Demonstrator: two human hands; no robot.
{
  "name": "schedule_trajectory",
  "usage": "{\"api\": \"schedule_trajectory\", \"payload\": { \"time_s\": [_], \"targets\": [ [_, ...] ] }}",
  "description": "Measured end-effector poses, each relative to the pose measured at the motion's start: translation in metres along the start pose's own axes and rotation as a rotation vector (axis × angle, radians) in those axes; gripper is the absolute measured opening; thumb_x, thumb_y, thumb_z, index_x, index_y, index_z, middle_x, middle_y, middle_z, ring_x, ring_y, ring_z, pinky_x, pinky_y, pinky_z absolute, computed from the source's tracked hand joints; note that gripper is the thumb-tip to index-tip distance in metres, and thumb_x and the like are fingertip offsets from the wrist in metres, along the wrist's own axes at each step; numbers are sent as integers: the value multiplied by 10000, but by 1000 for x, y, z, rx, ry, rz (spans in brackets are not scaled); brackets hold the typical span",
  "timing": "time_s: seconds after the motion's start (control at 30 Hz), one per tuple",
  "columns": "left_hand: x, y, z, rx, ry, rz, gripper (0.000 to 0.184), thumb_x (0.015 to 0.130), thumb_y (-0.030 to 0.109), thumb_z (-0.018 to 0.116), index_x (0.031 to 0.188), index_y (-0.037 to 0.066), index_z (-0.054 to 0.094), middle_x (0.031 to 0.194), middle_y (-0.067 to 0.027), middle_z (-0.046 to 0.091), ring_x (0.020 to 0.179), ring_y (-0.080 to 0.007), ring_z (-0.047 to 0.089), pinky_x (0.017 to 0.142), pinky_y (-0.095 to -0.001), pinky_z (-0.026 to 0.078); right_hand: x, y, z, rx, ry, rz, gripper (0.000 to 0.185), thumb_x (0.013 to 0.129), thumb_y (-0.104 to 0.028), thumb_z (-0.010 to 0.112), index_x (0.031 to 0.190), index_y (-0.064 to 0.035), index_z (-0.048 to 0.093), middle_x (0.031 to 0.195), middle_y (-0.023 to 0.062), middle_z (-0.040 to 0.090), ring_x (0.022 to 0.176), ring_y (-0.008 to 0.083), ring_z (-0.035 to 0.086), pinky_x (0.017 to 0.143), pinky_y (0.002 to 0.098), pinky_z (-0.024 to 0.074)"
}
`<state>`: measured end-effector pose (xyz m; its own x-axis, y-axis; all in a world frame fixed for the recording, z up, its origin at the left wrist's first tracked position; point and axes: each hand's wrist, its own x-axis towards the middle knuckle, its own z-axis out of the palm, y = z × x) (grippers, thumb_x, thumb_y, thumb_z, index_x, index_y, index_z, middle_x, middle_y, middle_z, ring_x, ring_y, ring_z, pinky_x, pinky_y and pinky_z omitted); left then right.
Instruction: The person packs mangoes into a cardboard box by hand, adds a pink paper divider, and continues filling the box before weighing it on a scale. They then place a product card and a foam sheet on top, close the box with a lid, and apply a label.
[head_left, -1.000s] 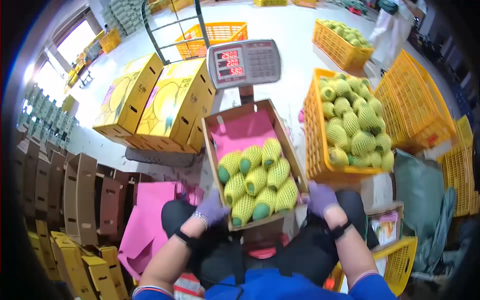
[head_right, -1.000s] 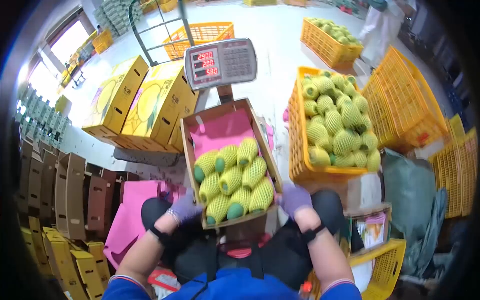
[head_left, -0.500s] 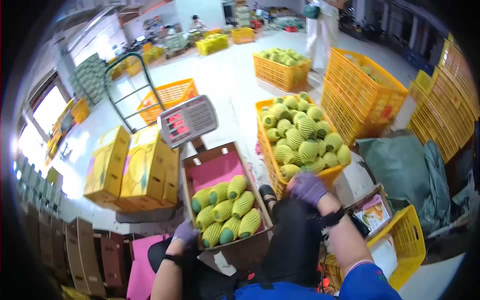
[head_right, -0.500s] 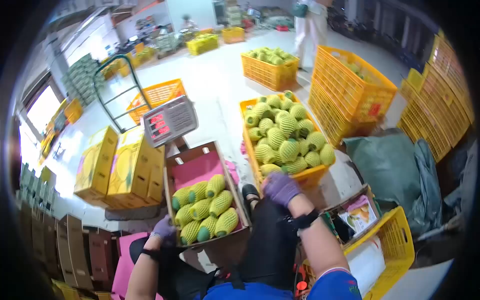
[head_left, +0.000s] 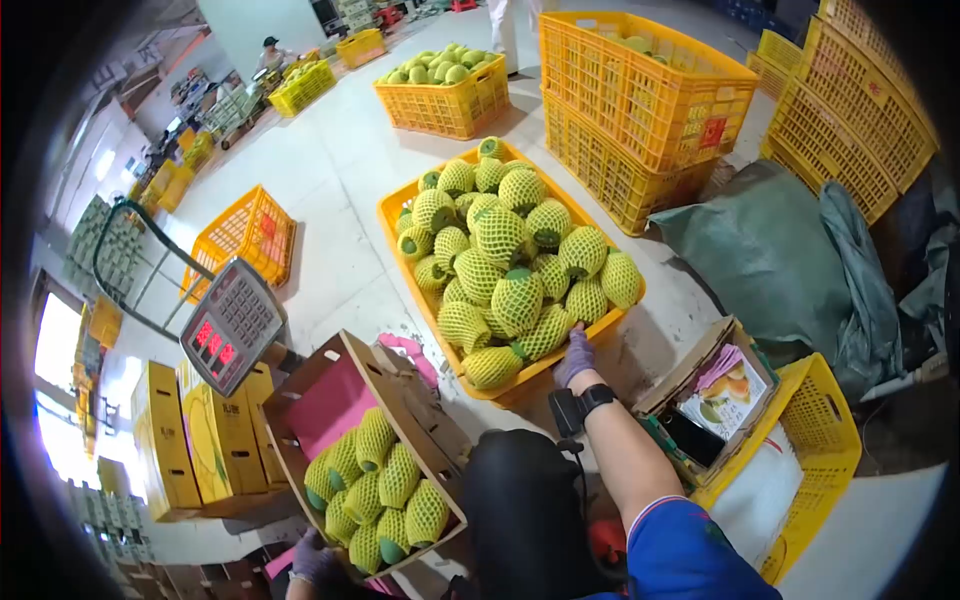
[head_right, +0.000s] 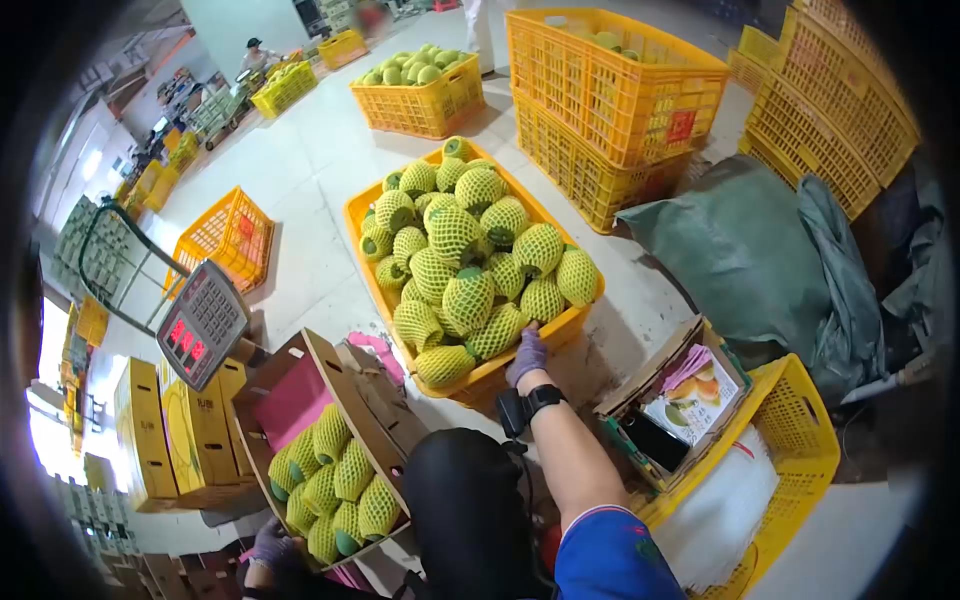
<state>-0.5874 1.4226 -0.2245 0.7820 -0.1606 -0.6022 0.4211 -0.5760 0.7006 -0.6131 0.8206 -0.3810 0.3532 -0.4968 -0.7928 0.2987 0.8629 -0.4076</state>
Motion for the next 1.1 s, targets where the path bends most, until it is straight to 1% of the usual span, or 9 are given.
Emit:
{"api": "schedule_trajectory", "payload": {
  "time_s": [0.13,0.17,0.23,0.27,0.3,0.6,0.63,0.97,1.1],
  "targets": [
    [8,-14,1,567,113,188,352,725,37,666,1060,33,558,900,-91,654,815,-186,623,727,-328,512,2,-12,-20,-82,-163,-57,464,945,-363,532,1322,-104,453,1299,87,514,1149,256,496,1024,424,380],
    [-4,11,10,543,138,-4,351,724,81,677,1050,34,559,908,-113,657,800,-209,631,723,-332,512,19,-18,-30,-33,-157,7,437,940,-321,556,1315,-127,445,1252,81,530,1119,251,511,1018,419,397],
    [7,-7,6,483,101,248,338,724,43,653,1046,31,551,938,-128,652,835,-203,624,746,-322,502,34,-40,-43,-96,-262,-31,404,951,-281,550,1311,-141,433,1266,74,528,1129,268,521,974,497,442],
    [13,-28,-3,106,95,-24,357,718,23,642,1060,27,539,954,-135,650,845,-204,617,755,-312,497,16,-56,-28,-125,-117,40,444,946,-379,524,1326,-160,460,1340,83,510,1208,295,499,1042,518,390],
    [2,3,4,510,117,84,368,710,23,645,1060,27,531,944,-136,649,829,-215,615,738,-315,500,19,-70,-36,-232,-237,23,450,951,-404,507,1315,-140,480,1330,74,527,1202,297,506,1038,516,395],
    [30,-60,-19,389,133,143,341,698,85,681,993,15,523,824,-154,635,774,-238,622,700,-351,494,7,-93,-89,-406,-130,-34,457,975,-455,438,1300,-136,473,1307,56,544,1163,266,549,1010,478,434],
    [7,-9,5,232,120,126,349,690,112,691,986,17,534,799,-154,628,767,-253,626,706,-346,496,3,-86,-100,-402,-136,-39,461,984,-445,417,1315,-127,462,1328,62,529,1179,268,538,1020,479,426],
    [4,15,-1,321,13,3,464,707,82,664,1136,34,496,919,-160,656,859,-263,648,771,-363,514,-51,-93,-170,-328,-228,26,466,971,-396,446,1329,-100,489,1362,93,522,1229,285,507,1068,469,390],
    [1,8,-2,490,70,132,474,767,175,642,1191,21,497,995,-255,652,923,-388,647,801,-414,513,-15,-124,-197,-350,-259,144,458,949,-381,481,1315,-107,502,1319,85,555,1181,297,537,1036,474,417]
  ]
}}
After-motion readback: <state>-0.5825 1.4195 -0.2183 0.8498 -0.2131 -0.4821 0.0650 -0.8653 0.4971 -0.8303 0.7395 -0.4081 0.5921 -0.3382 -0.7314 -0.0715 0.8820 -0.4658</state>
